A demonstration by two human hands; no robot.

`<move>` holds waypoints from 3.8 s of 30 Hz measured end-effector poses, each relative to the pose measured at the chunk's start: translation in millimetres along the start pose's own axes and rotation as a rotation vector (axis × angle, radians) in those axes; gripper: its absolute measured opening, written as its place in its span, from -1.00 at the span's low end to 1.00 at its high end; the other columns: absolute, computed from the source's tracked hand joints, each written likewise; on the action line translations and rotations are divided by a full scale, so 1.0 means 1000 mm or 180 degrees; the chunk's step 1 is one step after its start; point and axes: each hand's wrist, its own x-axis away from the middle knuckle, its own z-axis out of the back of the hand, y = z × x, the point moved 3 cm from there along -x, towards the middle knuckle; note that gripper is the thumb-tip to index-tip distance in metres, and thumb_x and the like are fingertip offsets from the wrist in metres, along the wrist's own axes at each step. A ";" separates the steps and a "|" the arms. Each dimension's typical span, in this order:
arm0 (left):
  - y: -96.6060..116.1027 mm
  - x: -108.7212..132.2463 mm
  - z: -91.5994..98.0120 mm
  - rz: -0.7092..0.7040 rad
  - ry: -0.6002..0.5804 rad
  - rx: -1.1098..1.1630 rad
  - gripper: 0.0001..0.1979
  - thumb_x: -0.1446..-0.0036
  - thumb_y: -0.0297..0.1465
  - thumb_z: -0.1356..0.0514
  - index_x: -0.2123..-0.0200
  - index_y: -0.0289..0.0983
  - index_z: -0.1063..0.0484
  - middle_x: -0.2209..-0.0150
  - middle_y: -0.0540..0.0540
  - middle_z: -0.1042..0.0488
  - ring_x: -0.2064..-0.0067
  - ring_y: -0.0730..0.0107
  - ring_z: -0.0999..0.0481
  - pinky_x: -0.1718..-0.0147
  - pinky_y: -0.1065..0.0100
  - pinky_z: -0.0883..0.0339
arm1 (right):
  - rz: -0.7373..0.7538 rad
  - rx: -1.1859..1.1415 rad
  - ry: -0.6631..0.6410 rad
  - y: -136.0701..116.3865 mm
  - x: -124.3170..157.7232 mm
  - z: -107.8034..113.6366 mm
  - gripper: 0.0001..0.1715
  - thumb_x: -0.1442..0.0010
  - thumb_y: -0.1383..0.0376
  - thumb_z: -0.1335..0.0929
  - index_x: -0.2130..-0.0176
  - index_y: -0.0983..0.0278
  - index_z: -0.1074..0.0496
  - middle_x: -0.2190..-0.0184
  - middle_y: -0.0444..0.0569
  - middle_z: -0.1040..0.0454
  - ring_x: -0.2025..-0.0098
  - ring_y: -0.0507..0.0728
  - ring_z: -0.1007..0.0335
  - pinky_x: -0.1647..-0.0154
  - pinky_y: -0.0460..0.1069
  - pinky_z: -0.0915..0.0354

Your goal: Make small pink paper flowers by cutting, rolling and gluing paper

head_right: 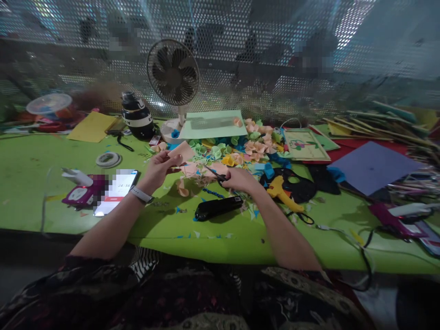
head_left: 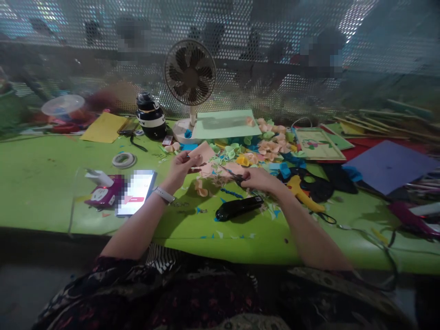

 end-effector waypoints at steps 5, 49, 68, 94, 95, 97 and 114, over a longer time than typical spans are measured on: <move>-0.002 0.003 -0.002 0.0164 0.0035 0.0127 -0.60 0.13 -0.20 -0.49 0.32 -0.29 -0.46 0.33 -0.07 -0.56 0.31 0.29 -0.66 0.54 0.51 -0.43 | -0.0057 -0.1719 0.0108 0.007 0.000 0.004 -0.79 0.03 0.37 -0.47 0.38 0.26 -0.36 0.53 -0.13 -0.51 0.52 0.06 -0.48 0.46 -0.08 -0.35; -0.019 0.029 -0.038 0.0885 -0.0910 0.0008 -0.60 0.08 -0.16 -0.47 0.32 -0.38 -0.58 0.34 -0.29 -0.66 0.45 0.31 -0.65 0.52 0.46 -0.49 | 0.1180 -0.3530 0.1130 -0.040 0.020 -0.024 -0.19 0.11 0.11 -0.55 -0.07 0.12 -0.24 0.09 -0.05 -0.41 0.27 0.05 -0.44 0.17 0.02 -0.50; 0.004 0.025 -0.031 0.0250 0.0148 0.0529 -0.53 0.20 -0.08 -0.48 0.39 -0.33 -0.51 0.39 -0.16 -0.64 0.32 0.17 -0.68 0.43 0.38 -0.47 | 0.0860 -0.2681 0.0082 -0.042 0.027 -0.030 -0.39 0.05 0.03 -0.53 0.08 0.20 -0.37 0.36 -0.13 -0.52 0.44 0.05 -0.44 0.61 -0.13 -0.31; -0.001 0.021 -0.029 -0.0308 0.0668 0.0726 -0.61 0.06 -0.08 -0.41 0.37 -0.28 -0.48 0.40 -0.05 -0.57 0.35 0.36 -0.63 0.40 0.42 -0.43 | 0.0603 -0.2698 -0.0087 -0.054 0.038 -0.030 -0.35 0.16 0.00 -0.56 0.15 0.21 -0.37 0.41 -0.12 -0.52 0.46 0.07 -0.41 0.69 -0.13 -0.26; -0.001 0.021 -0.030 -0.0299 0.0667 0.0744 -0.60 0.07 -0.08 -0.42 0.38 -0.29 -0.48 0.42 -0.05 -0.57 0.37 0.36 -0.63 0.40 0.43 -0.43 | 0.0600 -0.2709 -0.0080 -0.055 0.039 -0.030 -0.34 0.16 0.00 -0.56 0.15 0.21 -0.37 0.40 -0.11 -0.53 0.46 0.07 -0.41 0.69 -0.13 -0.26; -0.002 0.022 -0.031 -0.0274 0.0676 0.0754 -0.59 0.11 -0.08 -0.44 0.39 -0.29 -0.49 0.44 -0.04 -0.56 0.39 0.36 -0.62 0.40 0.42 -0.44 | 0.0592 -0.2724 -0.0076 -0.056 0.040 -0.030 -0.33 0.16 -0.01 -0.56 0.14 0.21 -0.36 0.38 -0.11 -0.54 0.47 0.06 -0.40 0.70 -0.13 -0.24; -0.002 0.032 -0.035 -0.0051 0.0089 0.0477 -0.65 0.16 -0.18 -0.49 0.42 -0.33 -0.59 0.46 -0.06 -0.59 0.48 0.44 -0.55 0.44 0.42 -0.46 | 0.0766 -0.2755 0.0017 -0.051 0.037 -0.029 -0.39 0.05 0.00 -0.53 0.10 0.21 -0.35 0.44 -0.19 -0.45 0.61 -0.02 -0.25 0.75 -0.11 -0.27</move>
